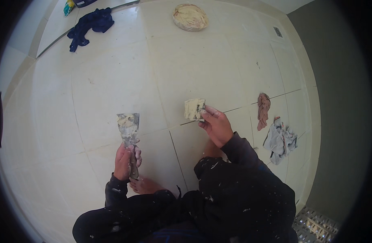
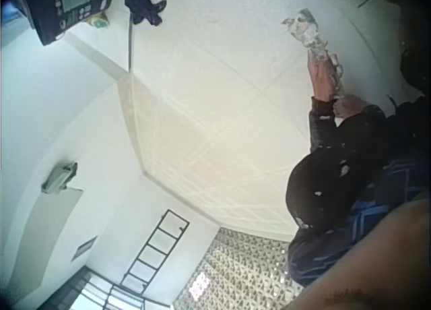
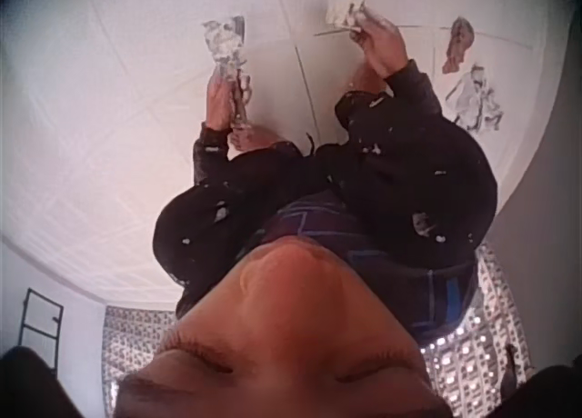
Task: The person applies a pasty material into the gaps between floor tiles using a small handheld applicator and a putty knife, then wipes away the excess material with a cloth.
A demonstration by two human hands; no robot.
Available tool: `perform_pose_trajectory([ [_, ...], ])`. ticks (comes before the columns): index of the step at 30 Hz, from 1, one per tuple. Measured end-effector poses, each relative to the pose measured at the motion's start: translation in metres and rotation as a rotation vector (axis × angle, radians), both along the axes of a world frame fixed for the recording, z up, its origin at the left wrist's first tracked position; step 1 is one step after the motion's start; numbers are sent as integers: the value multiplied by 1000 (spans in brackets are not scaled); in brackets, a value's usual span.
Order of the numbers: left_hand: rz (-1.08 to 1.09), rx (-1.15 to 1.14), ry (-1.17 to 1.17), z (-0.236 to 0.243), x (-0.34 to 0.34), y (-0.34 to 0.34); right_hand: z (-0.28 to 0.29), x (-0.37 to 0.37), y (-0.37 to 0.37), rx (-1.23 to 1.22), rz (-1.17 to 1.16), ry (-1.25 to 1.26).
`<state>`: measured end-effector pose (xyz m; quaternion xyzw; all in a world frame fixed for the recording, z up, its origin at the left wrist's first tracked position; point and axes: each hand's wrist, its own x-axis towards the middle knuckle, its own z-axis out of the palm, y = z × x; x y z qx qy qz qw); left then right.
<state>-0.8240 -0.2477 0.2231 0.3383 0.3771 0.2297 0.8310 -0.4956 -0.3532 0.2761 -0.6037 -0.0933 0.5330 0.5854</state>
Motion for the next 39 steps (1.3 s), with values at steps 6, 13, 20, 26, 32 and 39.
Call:
perform_pose_trajectory([
  [6,-467,-153,-124,70,46,-16,31,-3,10,151,-32,78],
  [13,-441,-109,-94,66,83,-29,29,-6,22,230,83,71],
  [20,-386,-122,-92,61,102,-33,25,4,18,259,110,55],
  [26,-339,-203,-191,61,109,-35,28,6,18,290,93,102],
  [32,-326,-184,-193,74,110,-28,36,1,21,327,196,74],
  [39,-314,-151,-181,83,108,-26,28,-2,24,327,259,-90],
])
